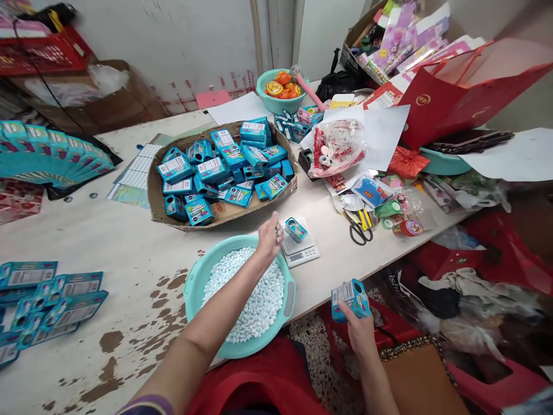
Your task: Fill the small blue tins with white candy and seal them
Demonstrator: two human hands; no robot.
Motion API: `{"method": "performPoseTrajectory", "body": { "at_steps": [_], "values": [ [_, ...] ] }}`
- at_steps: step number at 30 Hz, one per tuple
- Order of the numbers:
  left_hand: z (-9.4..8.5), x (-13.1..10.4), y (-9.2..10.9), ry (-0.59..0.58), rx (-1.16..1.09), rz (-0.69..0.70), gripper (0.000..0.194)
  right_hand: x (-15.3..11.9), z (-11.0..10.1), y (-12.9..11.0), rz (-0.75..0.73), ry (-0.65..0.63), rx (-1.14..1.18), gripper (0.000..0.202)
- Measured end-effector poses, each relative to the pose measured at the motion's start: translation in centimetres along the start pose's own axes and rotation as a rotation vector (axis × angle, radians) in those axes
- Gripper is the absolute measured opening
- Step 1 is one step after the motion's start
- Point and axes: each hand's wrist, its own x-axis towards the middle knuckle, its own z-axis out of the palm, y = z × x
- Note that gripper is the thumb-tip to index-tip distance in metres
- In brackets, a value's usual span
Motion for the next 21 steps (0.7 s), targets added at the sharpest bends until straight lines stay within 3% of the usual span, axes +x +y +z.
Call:
{"method": "performPoseTrajectory", "body": {
  "at_steps": [2, 5, 11, 21],
  "values": [
    [2.5, 2.2, -0.2, 0.071, -0.010, 0.134, 0.052, 0.2, -1.0, 0.2, 0.007, 0.024, -0.059, 0.059],
    [4.0, 4.8, -1.0, 0.163, 0.025, 0.244, 0.051, 0.6, -2.4, 0.4, 0.013, 0.073, -0.133, 0.060],
    [4.0, 5.9, -2.4, 0.231, 0.074, 0.366, 0.048, 1.7, -2.7, 0.5, 0.029, 0.122, -0.131, 0.068],
    [4.4, 5.4, -2.2, 0.163, 0.008, 0.334, 0.041, 2.8, -2.0, 0.5, 0.080, 0.063, -0.072, 0.074]
  ]
}}
